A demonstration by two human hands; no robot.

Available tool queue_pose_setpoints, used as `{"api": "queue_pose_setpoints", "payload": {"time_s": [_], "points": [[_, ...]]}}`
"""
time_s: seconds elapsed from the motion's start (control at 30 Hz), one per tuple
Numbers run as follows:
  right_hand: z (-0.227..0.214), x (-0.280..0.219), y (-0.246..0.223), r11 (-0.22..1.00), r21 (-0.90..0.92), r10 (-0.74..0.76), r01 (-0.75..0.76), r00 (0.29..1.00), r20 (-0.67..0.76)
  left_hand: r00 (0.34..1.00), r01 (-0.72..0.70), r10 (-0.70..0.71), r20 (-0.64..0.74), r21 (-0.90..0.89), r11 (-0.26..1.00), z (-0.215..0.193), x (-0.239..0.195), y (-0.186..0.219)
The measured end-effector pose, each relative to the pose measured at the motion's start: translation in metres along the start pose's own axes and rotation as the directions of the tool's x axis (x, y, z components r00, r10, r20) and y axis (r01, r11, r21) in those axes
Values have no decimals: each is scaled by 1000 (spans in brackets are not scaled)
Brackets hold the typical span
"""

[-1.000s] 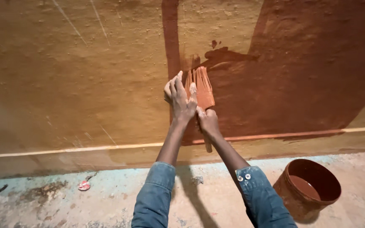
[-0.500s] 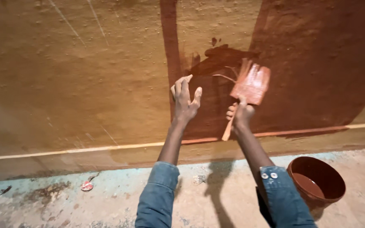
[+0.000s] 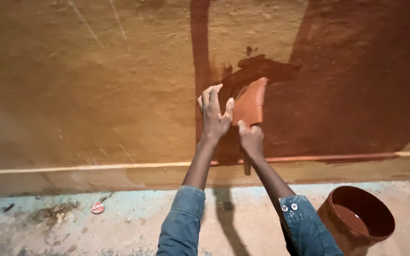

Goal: The person paints a wall with reddish-brown paint using a wide brush. They repeatedly dip the brush into a bucket and apply paint in vertical strokes along the lower portion of the wall, gradually covering more area.

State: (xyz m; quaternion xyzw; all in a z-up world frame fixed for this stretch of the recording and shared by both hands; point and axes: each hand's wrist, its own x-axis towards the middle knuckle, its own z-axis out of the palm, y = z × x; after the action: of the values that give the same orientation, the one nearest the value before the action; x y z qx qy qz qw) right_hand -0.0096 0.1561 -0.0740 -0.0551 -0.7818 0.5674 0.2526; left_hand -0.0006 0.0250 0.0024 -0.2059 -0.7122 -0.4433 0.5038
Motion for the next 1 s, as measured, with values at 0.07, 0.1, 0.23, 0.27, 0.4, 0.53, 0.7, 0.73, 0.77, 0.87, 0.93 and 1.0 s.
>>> {"api": "queue_pose_setpoints", "payload": {"time_s": [0.07,0.1,0.23,0.27,0.4,0.53,0.7,0.73,0.77,0.87,0.93,1.0], "points": [[-7,-11,2,996,-65,74,-62,979,192,999,-6,5,36,44,999,4,-3,-2],[-12,-14,1,991,-109,111,-82,951,290,999,-4,1,45,65,998,5,-4,-4],[-37,-19,-17,993,-14,113,-121,872,476,996,43,-44,76,6,999,11,-6,-12],[-46,-16,-22,983,25,142,-181,843,518,994,67,-67,81,3,998,14,-5,-13],[-79,-6,-33,971,-45,220,-235,802,556,941,262,-220,258,-141,955,31,-19,-10],[-108,9,-26,968,27,204,-251,843,498,920,-36,-3,391,92,995,40,-34,-1],[-116,35,-6,858,359,263,-367,914,308,925,-39,-4,379,106,994,45,-44,4],[-114,42,-5,821,449,253,-353,930,269,926,-16,-6,377,55,998,43,-43,2],[-114,47,0,776,531,257,-340,939,227,924,14,-13,382,0,1000,43,-46,0],[-115,65,13,610,729,273,-310,946,174,918,23,-5,396,-39,999,42,-51,-9],[-109,73,19,508,806,310,-303,938,158,913,12,-10,408,-1,1000,35,-51,-18],[-103,74,22,442,847,375,-295,919,124,906,14,-31,422,44,999,28,-49,-25]]}}
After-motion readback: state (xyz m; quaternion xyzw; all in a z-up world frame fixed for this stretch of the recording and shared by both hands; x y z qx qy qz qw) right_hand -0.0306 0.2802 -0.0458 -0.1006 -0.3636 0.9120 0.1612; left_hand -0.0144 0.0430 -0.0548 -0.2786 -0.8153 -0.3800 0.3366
